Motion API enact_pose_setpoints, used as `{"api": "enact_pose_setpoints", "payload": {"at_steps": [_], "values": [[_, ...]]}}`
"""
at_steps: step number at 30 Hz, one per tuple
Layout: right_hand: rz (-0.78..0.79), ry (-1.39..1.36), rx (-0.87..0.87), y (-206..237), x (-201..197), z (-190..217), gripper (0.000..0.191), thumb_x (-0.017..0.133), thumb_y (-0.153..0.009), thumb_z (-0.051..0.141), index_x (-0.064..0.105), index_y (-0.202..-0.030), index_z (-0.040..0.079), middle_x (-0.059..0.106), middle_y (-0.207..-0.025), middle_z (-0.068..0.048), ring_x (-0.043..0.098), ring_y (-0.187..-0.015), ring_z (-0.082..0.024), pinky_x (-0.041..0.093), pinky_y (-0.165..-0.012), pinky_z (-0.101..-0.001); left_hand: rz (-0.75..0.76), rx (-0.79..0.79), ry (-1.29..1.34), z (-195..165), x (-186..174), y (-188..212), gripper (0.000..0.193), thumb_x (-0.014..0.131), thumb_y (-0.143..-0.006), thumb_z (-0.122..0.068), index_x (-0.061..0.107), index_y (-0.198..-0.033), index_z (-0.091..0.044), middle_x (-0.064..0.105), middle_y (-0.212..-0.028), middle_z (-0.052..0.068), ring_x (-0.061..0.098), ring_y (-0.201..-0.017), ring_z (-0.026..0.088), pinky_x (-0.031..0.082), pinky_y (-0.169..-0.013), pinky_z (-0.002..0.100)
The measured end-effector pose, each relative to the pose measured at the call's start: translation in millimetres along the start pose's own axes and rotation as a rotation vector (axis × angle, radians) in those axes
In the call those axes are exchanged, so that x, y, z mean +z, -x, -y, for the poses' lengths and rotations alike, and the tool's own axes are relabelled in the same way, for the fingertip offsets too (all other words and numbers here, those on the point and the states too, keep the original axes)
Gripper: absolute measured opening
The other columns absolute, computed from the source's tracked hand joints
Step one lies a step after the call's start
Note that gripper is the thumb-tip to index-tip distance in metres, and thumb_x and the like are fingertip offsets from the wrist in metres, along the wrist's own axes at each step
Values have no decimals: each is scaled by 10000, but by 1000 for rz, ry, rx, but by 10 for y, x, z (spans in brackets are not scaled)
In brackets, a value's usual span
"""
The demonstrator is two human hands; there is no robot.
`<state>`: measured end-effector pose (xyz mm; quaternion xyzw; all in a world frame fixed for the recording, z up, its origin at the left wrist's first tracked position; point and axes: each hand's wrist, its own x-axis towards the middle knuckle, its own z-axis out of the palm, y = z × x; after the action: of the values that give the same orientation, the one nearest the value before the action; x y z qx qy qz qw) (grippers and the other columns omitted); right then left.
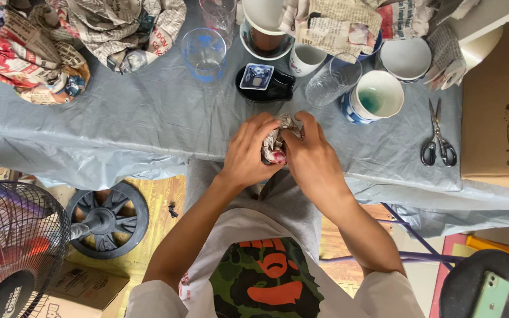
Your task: The person sits at a table covered with newspaper and wraps ceramic cups and bowls in sheets of newspaper, folding the paper around each piece and setting the wrapped pieces aside. They unwrap one cup to check it, then rewrap it and continue wrapping other pieces.
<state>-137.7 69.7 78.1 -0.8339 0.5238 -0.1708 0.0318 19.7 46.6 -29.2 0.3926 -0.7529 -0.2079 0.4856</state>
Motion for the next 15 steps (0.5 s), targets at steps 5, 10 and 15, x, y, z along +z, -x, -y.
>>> {"api": "enact_pose_setpoints", "payload": {"at_steps": [5, 10, 15], "values": [[17, 6, -66, -135, 74, 30, 394, 773, -654, 61, 661, -1026, -7, 524, -1311, -182, 630, -1080, -399, 545, -873, -457, -75, 12, 17, 53, -60, 41, 948, 947, -663, -220, 433, -1446, -76, 540, -1402, 178, 561, -1277, 398, 487, -1075, 490], [-32, -227, -87, -132, -20, -57, 204, 734, -892, 11, 654, -1080, 8, 612, -1304, -148, 662, -1068, -356, 554, -893, -451, -48, -83, 2, 68, -98, 90, 993, 922, -594, -193, 436, -1451, -75, 565, -1385, 178, 568, -1250, 402, 476, -1064, 491], [-86, -471, 6, -14, -14, -172, 175, 693, -955, -5, 611, -1110, -8, 672, -1300, -152, 696, -1114, -340, 566, -913, -405, -48, -71, -4, 39, -145, 41, 966, 922, -639, -202, 423, -1457, -72, 563, -1369, 179, 574, -1230, 397, 476, -1051, 493]]}}
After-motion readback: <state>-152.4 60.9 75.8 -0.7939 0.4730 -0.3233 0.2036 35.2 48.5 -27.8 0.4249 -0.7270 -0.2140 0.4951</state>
